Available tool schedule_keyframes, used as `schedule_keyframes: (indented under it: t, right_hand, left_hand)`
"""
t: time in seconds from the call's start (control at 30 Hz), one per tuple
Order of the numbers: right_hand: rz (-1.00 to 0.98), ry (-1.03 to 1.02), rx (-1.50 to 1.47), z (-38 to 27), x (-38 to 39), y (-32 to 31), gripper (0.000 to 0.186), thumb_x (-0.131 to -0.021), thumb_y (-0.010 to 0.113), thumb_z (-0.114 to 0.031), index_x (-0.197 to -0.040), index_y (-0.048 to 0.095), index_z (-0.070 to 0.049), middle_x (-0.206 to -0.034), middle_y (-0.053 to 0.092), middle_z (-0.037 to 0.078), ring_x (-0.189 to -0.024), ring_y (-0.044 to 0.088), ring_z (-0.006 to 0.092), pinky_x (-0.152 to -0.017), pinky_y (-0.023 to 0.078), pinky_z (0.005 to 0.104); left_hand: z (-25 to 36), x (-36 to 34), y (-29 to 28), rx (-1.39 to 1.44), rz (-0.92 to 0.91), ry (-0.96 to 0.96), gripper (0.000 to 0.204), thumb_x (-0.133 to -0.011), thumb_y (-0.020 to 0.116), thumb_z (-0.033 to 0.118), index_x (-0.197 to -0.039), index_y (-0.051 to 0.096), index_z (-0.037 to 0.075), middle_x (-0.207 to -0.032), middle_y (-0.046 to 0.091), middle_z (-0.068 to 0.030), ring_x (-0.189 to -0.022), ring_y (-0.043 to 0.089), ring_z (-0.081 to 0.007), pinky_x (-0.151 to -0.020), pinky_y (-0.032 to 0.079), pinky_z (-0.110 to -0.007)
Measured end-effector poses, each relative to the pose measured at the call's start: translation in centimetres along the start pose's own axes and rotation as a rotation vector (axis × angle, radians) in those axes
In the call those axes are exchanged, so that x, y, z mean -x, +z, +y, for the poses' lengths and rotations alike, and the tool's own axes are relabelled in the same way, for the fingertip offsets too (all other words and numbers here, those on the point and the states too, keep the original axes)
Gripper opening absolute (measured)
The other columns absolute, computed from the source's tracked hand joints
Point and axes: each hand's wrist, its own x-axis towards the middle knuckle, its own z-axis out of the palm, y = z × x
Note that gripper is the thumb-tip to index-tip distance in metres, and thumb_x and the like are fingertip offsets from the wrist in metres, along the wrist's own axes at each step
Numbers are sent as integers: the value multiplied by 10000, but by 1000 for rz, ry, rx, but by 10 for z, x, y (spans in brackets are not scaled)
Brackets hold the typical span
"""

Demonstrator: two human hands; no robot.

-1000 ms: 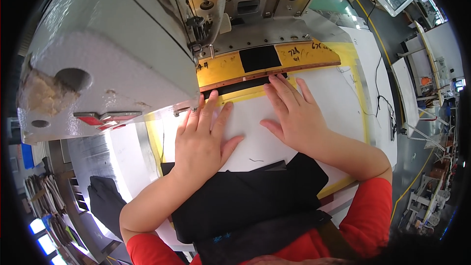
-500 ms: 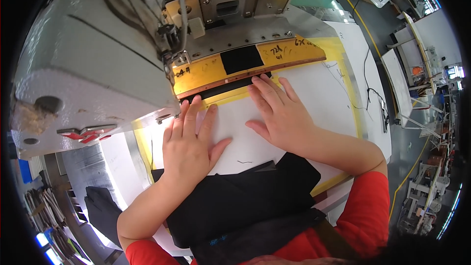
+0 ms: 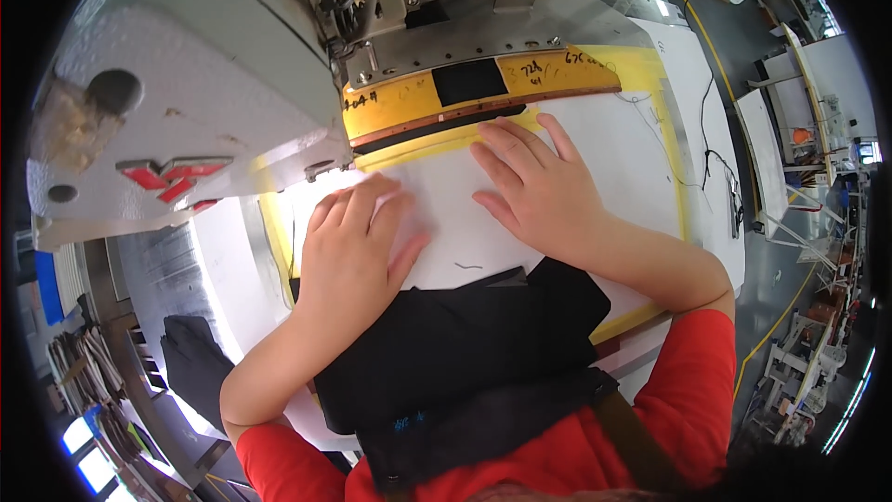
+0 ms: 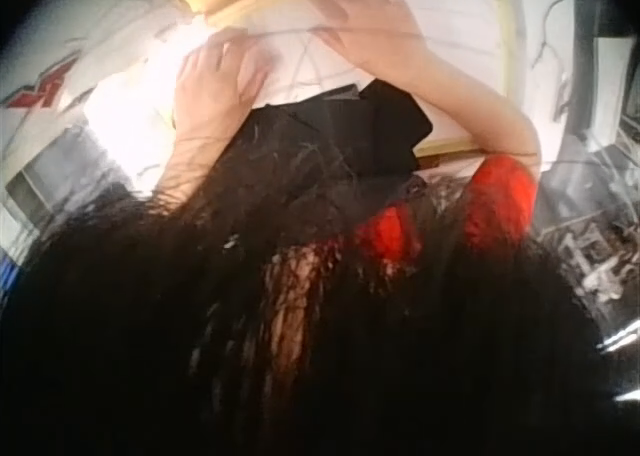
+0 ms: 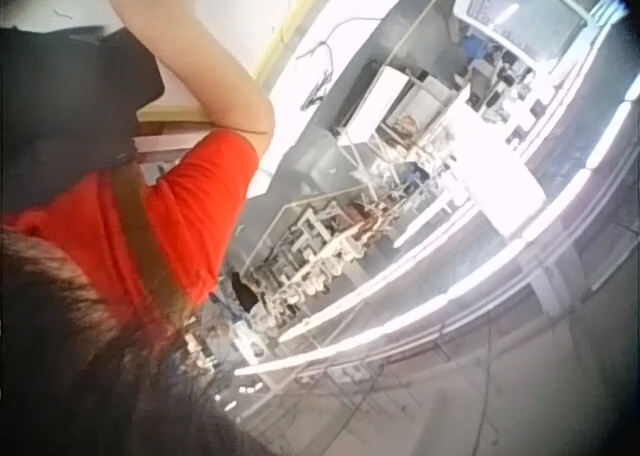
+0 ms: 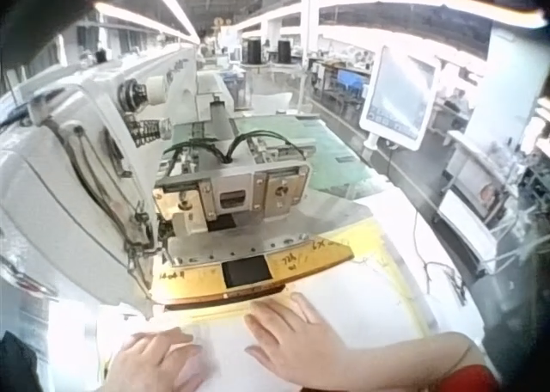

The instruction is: The recorder is using an industrial sewing machine to sew together pieces of black material, likely for bags or accessories.

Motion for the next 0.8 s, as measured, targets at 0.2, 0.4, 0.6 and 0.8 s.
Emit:
schedule_keyframes:
  t: [0.2,0.4,0.6,0.8]
  right_hand:
    - [55,-121,-422,-14,4,-6,170,-774,716,-137,-919,651,-78,-930,611,31,-798,599,234,-736,472,358]
    - [31,-111,-682,-17,2,-9,143,-808,701,-130,-924,653,-62,-863,637,40,-727,619,240,-677,489,349]
    - [-600,95,-1114,-39,7,-51,215,-876,675,-221,-1005,683,-49,-909,675,85,-770,660,259,-695,517,348]
    - [-439,-21,-854,-37,19,-29,217,-874,667,-253,-997,684,-74,-887,677,61,-774,659,243,-694,521,361]
  left_hand:
    - [15,36,-18,377,-229,58,361,-652,810,171,-950,620,98,-926,563,-53,-846,567,-258,-768,453,-363]
    - [14,43,-17,463,-262,104,276,-686,787,110,-901,614,96,-886,555,-56,-841,578,-257,-775,455,-351]
    - [18,47,-24,753,-224,-209,172,-823,705,126,-915,592,34,-816,603,-126,-726,607,-314,-641,476,-381]
    - [16,47,-18,220,-132,-180,171,-861,669,204,-852,604,45,-682,584,-79,-594,603,-244,-546,460,-367]
